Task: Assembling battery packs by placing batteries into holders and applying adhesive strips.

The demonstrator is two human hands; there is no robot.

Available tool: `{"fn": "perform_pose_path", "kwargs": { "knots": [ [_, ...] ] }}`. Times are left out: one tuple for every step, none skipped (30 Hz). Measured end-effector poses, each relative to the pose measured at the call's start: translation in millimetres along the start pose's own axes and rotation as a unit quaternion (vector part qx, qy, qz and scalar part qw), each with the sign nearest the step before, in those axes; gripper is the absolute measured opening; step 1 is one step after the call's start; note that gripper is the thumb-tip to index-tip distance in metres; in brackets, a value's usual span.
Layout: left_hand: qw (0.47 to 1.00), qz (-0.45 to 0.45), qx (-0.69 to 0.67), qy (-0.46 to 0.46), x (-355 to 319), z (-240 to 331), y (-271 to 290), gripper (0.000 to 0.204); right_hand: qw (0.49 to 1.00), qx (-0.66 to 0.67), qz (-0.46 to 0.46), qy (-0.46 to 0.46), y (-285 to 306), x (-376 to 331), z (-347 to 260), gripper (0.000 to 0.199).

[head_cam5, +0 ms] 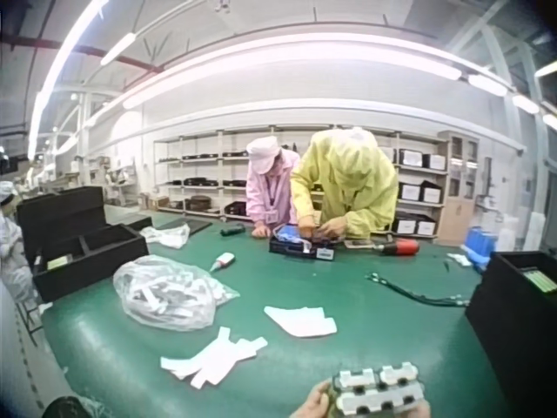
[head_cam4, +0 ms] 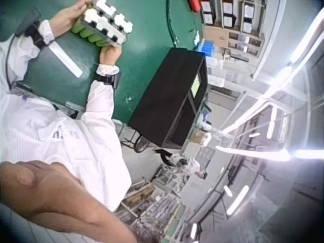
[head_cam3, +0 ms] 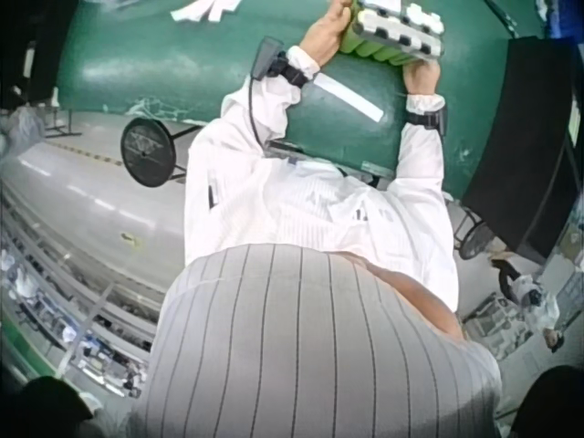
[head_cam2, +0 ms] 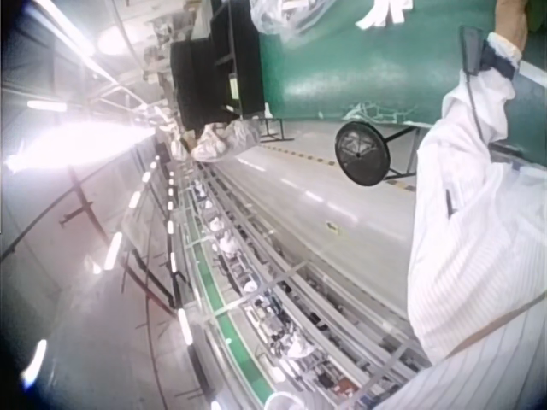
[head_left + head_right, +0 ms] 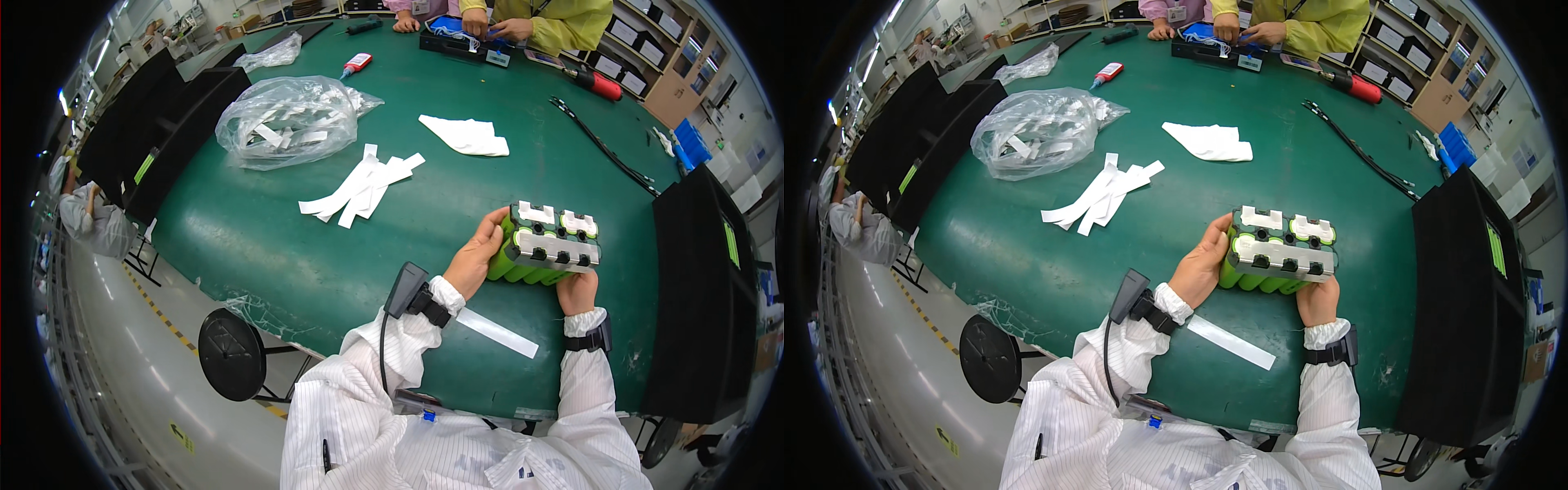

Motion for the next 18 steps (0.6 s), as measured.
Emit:
{"fn": "perform_pose_path", "kwargs": {
  "knots": [
    [0.999,0.002,-0.034,0.013,-2,1,-2,0.044,1.000,-0.006,0.004,0.004,-2,-1,0,0.028],
    [0.999,0.002,-0.033,0.014,-2,-1,1,0.044,1.000,-0.005,0.005,0.004,-5,-2,0,0.028],
    [1.000,-0.007,-0.001,-0.017,-2,-1,3,0.050,0.999,-0.027,-0.003,0.037,-16,-7,-4,0.029],
    [0.998,-0.018,0.031,-0.047,-2,-2,4,0.057,0.996,-0.049,-0.010,0.071,-21,-10,-7,0.030],
    [0.998,-0.022,0.033,-0.042,-2,-5,5,0.057,0.996,-0.047,-0.005,0.075,-15,-9,-4,0.030],
    [0.994,-0.010,0.082,-0.066,-1,-5,5,0.062,0.991,-0.091,0.005,0.095,-9,-8,-1,0.031],
    [0.987,0.002,0.131,-0.089,0,-5,4,0.068,0.984,-0.135,0.017,0.115,-3,-9,-2,0.032],
    [0.987,-0.001,0.130,-0.094,-1,-4,2,0.070,0.983,-0.147,-0.013,0.111,-1,-10,0,0.034],
    [0.984,0.009,0.144,-0.101,-1,-3,6,0.070,0.986,-0.144,-0.034,0.083,-4,-11,2,0.040],
    [0.985,0.013,0.140,-0.102,-1,-4,10,0.070,0.992,-0.105,-0.006,0.067,-8,-12,8,0.043],
    [0.985,0.016,0.136,-0.104,-2,-3,13,0.069,0.996,-0.065,0.020,0.051,-12,-13,14,0.046],
    [0.984,0.012,0.154,-0.091,-3,0,9,0.076,1.000,-0.006,0.029,0.009,-17,-16,12,0.048],
    [0.986,0.007,0.142,-0.089,-3,2,6,0.072,0.999,-0.002,0.023,0.022,-17,-16,14,0.047],
    [0.987,0.011,0.134,-0.084,-2,1,6,0.070,0.999,-0.012,0.019,0.037,-21,-17,11,0.045],
    [0.988,0.018,0.129,-0.078,-2,1,8,0.068,0.998,-0.021,0.015,0.050,-25,-20,10,0.044],
    [0.988,0.007,0.135,-0.069,-2,1,7,0.068,0.998,-0.013,0.024,0.059,-27,-23,7,0.044],
    [0.990,0.016,0.133,-0.046,-2,2,8,0.066,0.991,-0.087,-0.020,0.104,-34,-25,-1,0.043],
    [0.991,0.027,0.130,-0.022,-1,1,9,0.064,0.974,-0.162,-0.061,0.146,-42,-27,-7,0.041]
  ]
}}
Point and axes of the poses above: each hand's wrist, its own x-axis towards the middle knuckle, its own y-axis out of the back of the hand, z = x × y, the point moved 4 cm from there along x, towards the middle knuckle, and after that the axes turned 10 degrees about z, right-handed, at the moved point
